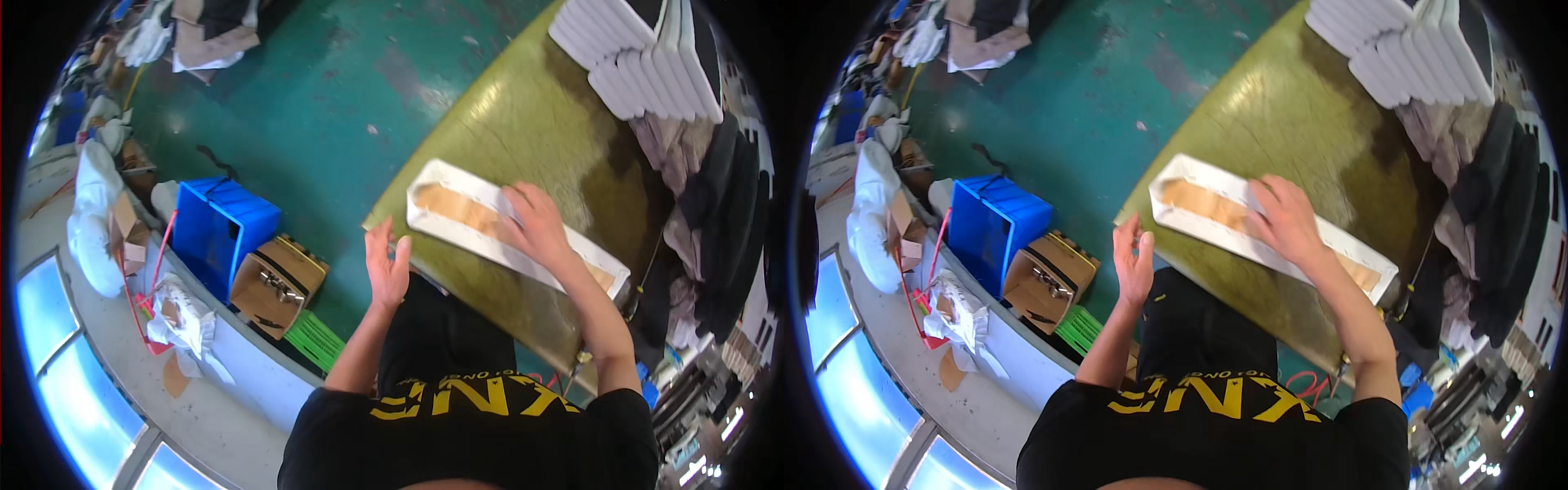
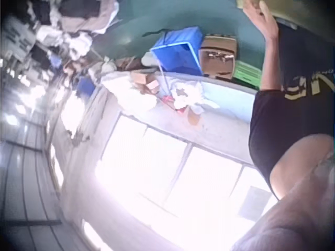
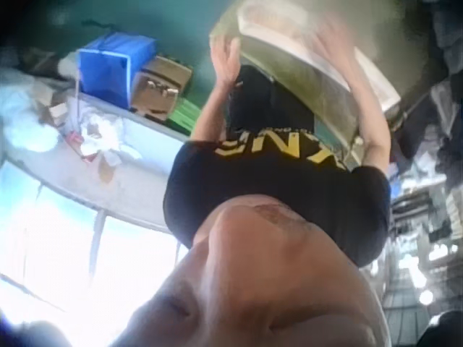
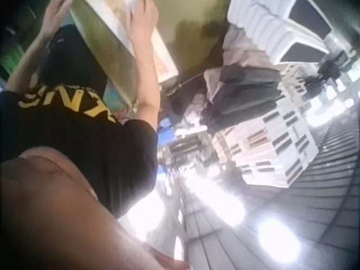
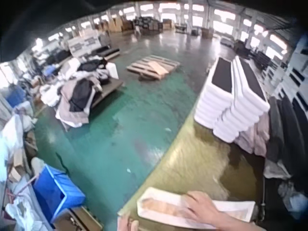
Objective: Stapling fabric or protective covering onto wooden furniture components using a pneumatic staple gun.
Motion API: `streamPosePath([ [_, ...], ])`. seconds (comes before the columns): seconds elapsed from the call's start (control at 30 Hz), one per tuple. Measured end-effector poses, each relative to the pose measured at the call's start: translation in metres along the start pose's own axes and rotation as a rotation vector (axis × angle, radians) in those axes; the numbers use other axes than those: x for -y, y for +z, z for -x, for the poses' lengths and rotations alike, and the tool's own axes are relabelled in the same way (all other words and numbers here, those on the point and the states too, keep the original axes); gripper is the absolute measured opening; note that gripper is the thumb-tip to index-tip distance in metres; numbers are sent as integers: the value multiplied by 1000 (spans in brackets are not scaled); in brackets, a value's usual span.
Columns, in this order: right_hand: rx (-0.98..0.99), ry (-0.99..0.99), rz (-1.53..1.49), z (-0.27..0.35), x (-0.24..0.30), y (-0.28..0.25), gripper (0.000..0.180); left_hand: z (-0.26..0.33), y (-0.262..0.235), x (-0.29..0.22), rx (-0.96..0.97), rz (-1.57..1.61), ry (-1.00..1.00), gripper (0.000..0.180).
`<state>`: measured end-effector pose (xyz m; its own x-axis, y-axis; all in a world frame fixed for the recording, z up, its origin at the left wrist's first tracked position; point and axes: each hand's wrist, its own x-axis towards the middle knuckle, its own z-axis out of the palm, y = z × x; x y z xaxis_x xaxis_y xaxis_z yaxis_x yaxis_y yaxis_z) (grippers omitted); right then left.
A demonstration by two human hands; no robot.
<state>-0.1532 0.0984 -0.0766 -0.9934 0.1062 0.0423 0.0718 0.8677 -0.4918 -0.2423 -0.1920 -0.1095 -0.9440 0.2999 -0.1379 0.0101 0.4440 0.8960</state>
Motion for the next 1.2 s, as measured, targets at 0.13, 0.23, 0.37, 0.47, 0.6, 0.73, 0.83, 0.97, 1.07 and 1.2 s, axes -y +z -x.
streamPosePath([
  [0.13, -96, -126, -133, -15, 36, 42, 50, -9, 29, 6, 42, -123, 43, 64],
  [0.23, -160, -100, -162, -23, 42, 59, 51, -20, 45, -6, 4, -136, 64, 61],
  [0.37, -195, -32, -121, -31, 38, 69, 53, -52, 64, -8, -85, -172, 190, 49],
  [0.47, -159, -36, -57, -31, 36, 74, 53, -68, 63, -11, -13, -221, 240, 39],
  [0.6, -149, -44, -25, -40, 36, 70, 47, -66, 74, -21, 10, -303, 317, 30],
  [0.73, -143, -61, -14, -49, 43, 61, 45, -72, 68, -26, 3, -466, 513, 31],
  [0.83, -100, -71, -7, -47, 45, 64, 44, -61, 66, -2, 34, -682, 683, 43],
  [0.97, -208, -99, -123, -26, 30, 73, 37, -48, 82, -5, 104, -745, 637, 52],
  [1.07, -270, -8, -177, 25, 50, 38, 37, -45, 70, -22, 127, -783, 661, 56],
  [1.2, -434, 512, 12, 180, 38, 11, 46, -45, 60, -25, 158, -896, 614, 60],
])
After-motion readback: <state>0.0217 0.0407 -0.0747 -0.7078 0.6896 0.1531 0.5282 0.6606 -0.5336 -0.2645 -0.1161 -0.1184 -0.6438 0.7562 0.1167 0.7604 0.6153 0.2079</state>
